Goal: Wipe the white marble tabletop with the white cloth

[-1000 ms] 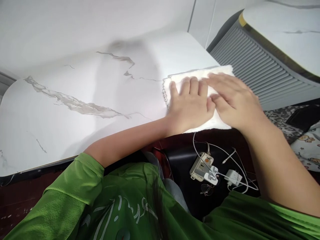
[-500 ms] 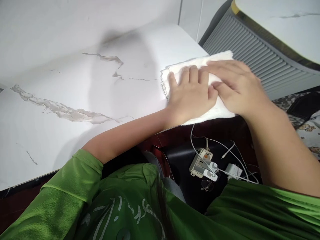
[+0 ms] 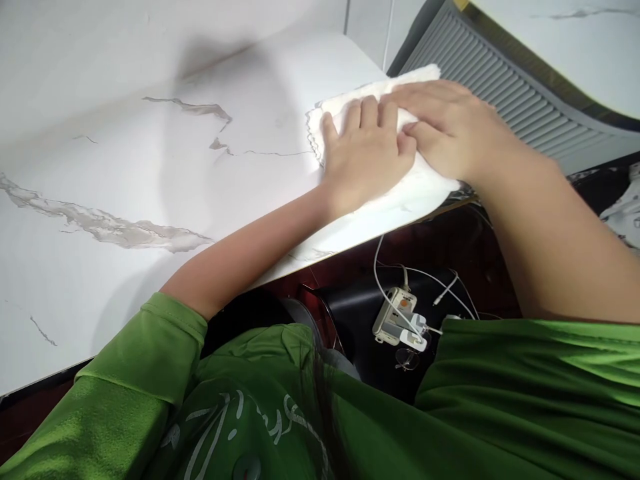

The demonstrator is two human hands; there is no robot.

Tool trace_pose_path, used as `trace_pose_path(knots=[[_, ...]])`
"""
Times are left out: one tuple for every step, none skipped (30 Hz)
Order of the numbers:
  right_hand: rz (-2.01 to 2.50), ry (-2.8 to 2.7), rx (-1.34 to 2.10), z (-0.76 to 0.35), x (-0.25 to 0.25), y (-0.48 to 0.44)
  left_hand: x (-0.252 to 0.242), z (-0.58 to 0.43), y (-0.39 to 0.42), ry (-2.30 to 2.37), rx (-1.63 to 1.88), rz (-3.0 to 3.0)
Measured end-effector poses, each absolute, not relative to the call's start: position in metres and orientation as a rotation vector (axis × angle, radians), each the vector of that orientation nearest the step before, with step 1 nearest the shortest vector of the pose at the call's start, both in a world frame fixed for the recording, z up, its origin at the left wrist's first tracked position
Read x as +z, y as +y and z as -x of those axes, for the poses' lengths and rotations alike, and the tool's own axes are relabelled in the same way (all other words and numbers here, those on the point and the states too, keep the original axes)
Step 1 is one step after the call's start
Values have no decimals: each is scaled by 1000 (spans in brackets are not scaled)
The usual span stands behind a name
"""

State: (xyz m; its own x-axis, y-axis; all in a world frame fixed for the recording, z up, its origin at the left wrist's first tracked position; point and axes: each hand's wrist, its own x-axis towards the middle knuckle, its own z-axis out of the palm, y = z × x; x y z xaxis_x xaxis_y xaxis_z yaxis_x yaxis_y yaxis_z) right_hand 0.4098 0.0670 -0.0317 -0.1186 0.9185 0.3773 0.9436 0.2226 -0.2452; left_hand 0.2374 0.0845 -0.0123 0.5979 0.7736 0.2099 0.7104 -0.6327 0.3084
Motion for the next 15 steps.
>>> trace_pose_path(knots=[[1733, -2051, -73, -410, -31, 69, -11, -237, 86, 1243, 491, -2620], [1748, -2046, -70, -410, -30, 72, -10, -237, 87, 1248, 498, -2607], [1764, -2035, -67, -410, -28, 74, -8, -237, 88, 1248, 505, -2598], [1783, -2024, -61, -409, -26, 76, -7, -237, 90, 1246, 514, -2585], [1804, -2017, -54, -408, -23, 79, -5, -237, 91, 1241, 528, -2572], [1825, -2016, -47, -406, -20, 81, -4, -237, 93, 1239, 541, -2556], [1843, -2019, -45, -403, -15, 82, -2, -238, 94, 1242, 552, -2541], [1861, -2019, -48, -399, -10, 82, -1, -238, 95, 1247, 555, -2532], [1889, -2015, -52, -395, -5, 82, 1, -238, 96, 1246, 559, -2533], [1925, -2000, -55, -390, 1, 81, 3, -239, 97, 1245, 558, -2544], [1965, -1980, -55, -385, 7, 79, 5, -239, 97, 1242, 557, -2559], [2004, -1959, -49, -380, 13, 77, 7, -239, 98, 1234, 561, -2573], [2041, -1937, -41, -374, 17, 75, 8, -239, 99, 1224, 572, -2582], [2070, -1919, -35, -370, 20, 76, 8, -239, 102, 1212, 587, -2590], [2083, -1907, -35, -366, 22, 79, 7, -239, 107, 1214, 602, -2594]])
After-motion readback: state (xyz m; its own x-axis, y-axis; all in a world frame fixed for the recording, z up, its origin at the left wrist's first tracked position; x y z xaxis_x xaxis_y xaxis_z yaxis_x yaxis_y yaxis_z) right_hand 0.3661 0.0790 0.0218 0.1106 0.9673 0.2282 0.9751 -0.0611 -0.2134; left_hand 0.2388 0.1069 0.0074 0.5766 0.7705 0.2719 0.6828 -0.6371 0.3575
